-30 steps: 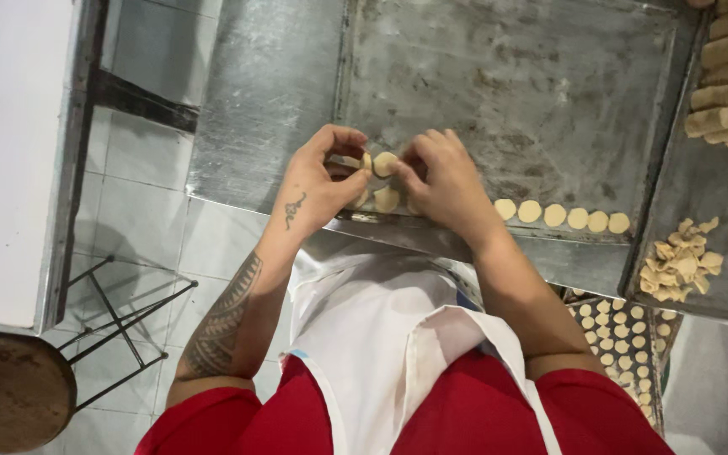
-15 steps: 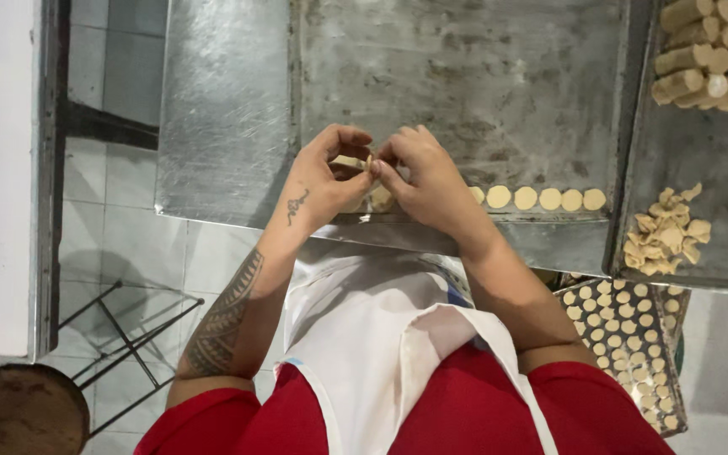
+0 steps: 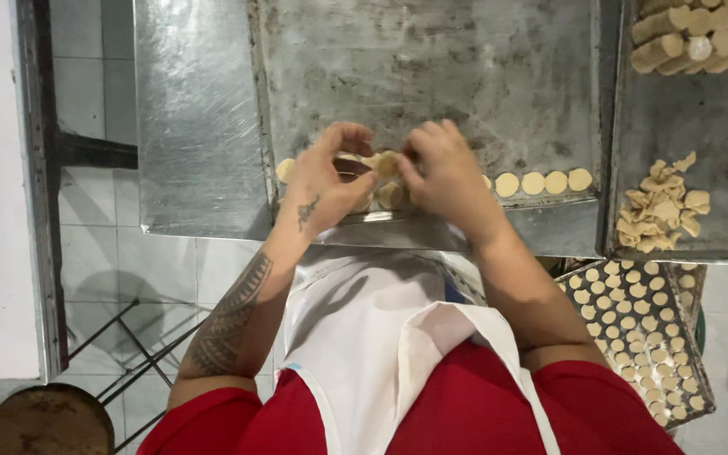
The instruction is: The person repeatedly picks small cylindrical dough pieces from a tray, splits them in half by hand, and places the halves onto a metal baking sheet. The person continues this process across multiple trays, filling them with the separated dough pieces.
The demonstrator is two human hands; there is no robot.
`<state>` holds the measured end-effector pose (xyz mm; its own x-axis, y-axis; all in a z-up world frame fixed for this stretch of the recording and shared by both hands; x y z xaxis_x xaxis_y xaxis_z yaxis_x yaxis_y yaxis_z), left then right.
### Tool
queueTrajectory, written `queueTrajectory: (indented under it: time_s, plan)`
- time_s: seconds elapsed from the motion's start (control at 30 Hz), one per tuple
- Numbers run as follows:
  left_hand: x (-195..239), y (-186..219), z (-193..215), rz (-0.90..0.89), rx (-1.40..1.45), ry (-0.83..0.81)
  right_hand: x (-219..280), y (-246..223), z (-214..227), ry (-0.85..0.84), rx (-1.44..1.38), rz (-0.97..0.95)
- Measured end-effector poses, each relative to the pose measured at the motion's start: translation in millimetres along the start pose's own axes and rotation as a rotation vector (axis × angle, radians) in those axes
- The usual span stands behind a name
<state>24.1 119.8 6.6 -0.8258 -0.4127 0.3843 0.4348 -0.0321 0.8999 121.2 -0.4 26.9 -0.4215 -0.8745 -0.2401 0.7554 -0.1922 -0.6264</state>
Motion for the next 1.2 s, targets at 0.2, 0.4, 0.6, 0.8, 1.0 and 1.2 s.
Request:
queueTrajectory:
  time_s: [0.2,0.4,0.6,0.8,1.0,1.2]
  plan:
    - [27,31,-9,-0.376,-0.487,0.12,26,41,23,-0.002,0.086,-0.13]
    - [28,27,-54,-0.517,-0.755,0.005,73,135,122,0.147,0.305,-0.256]
    - [33,16,-71,-0.566,-0.901,-0.027,132,262,237,0.455,0.542,-0.372]
    - [30,12,-76,-0.5,-0.894,-0.057,132,281,234,0.646,0.542,-0.602]
    - [28,11,-74,-0.465,-0.839,-0.069,89,263,198,0.689,0.758,-0.614]
    - [27,7,-71,-0.47,-0.817,-0.082,105,280,199,0.678,0.691,-0.79]
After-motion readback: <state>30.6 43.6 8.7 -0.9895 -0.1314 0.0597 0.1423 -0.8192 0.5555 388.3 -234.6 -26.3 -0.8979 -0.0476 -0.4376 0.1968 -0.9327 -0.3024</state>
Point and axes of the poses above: each hand's wrist, its own x-axis away from the middle knuckle, its own z-axis out of the back of the hand, y = z × x, the point moved 10 cm from there along -x, towards the middle knuckle, and after that the axes turned 8 degrees about z, right-handed, at the moved point
